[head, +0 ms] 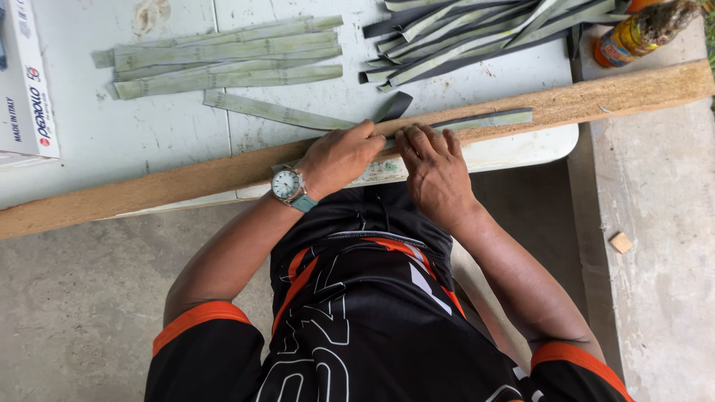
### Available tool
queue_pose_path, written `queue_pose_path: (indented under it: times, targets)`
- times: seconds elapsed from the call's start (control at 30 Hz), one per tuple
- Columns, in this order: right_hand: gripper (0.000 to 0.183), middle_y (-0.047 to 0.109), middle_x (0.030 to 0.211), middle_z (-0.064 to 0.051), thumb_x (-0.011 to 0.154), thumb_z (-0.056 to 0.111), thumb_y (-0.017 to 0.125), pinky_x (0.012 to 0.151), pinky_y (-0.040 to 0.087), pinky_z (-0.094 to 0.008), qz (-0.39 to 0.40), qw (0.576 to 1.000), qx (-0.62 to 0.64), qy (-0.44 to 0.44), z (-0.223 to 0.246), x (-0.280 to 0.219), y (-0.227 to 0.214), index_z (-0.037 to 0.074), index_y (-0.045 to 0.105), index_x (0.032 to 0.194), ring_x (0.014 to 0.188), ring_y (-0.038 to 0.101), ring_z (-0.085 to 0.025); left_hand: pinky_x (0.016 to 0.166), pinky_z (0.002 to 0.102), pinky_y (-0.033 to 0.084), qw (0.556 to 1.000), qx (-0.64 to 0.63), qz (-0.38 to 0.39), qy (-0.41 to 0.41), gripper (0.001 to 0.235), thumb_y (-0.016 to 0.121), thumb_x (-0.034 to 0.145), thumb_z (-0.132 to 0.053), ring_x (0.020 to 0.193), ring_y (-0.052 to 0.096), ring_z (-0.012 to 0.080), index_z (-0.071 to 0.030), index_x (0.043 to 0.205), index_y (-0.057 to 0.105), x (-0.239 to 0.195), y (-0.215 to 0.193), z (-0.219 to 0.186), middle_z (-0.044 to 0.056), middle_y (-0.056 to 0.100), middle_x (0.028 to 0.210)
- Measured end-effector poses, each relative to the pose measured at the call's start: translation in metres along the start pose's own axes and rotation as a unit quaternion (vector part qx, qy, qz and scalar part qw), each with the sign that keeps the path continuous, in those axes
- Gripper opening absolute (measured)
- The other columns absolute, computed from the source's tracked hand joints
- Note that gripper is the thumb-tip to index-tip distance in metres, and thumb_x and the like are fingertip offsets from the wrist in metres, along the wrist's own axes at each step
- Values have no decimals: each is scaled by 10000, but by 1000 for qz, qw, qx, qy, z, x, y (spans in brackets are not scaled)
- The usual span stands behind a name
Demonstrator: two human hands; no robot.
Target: The person applies adhesive from a bottle to a wooden plank and then places long fabric strips onto the adhesive. The person repeats this process multiple times, aligning the strips along the plank.
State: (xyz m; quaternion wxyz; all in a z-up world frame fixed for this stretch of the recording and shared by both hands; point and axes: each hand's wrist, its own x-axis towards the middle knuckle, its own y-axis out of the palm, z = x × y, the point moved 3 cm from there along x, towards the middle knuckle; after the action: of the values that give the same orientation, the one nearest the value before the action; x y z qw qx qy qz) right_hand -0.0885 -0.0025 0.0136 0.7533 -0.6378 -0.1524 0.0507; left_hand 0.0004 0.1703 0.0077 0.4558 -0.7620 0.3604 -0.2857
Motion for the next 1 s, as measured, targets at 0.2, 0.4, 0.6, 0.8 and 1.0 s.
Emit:
queue_pose_path:
  times: [0.2, 0.4, 0.6, 0.8, 1.0]
  targets:
    - [542, 542, 1469, -151, 975, 134, 507, 1141, 345, -579, -17, 999, -42, -27, 9, 0, 0, 93, 493, 1515, 1413, 477, -340, 720, 412, 584, 999, -4, -42, 12, 144, 608, 948, -62, 817, 694, 276, -44, 1081, 661, -14, -3, -1, 90, 602, 994]
    - [567, 523, 1455, -180, 970, 137, 506, 1123, 360, -572, -18, 999, -32, -31, 17, 5, 2, 99, 497, 1536, 1377, 483, -375, 735, 413, 582, 999, -12, -38, -14, 214, 576, 983, -58, 853, 693, 287, -13, 1176, 659, -30, -5, 4, 121, 622, 1068]
    - [579, 526, 1459, -149, 950, 106, 522, 1137, 361, -583, -14, 999, -7, -49, 24, 11, 1, 94, 493, 1528, 1388, 491, -349, 727, 400, 591, 998, 0, -62, -18, 195, 584, 969, -50, 837, 711, 269, -7, 1141, 665, -38, -7, 6, 105, 647, 1083]
    - [606, 514, 1486, -169, 933, 125, 537, 1127, 352, -611, 9, 998, -40, -55, 37, 13, 10, 84, 471, 1534, 1420, 460, -357, 709, 381, 598, 997, 21, -72, -15, 176, 593, 985, -91, 807, 714, 259, -6, 1113, 680, -55, -6, 13, 115, 627, 1055]
    - [644, 509, 1468, -159, 906, 127, 551, 1073, 306, -726, 24, 999, -37, -15, 48, 13, 14, 254, 486, 1535, 1405, 423, -363, 674, 382, 596, 993, 108, -44, 8, 152, 593, 976, -79, 710, 689, 252, 48, 1037, 650, -62, -2, 9, 171, 589, 1115]
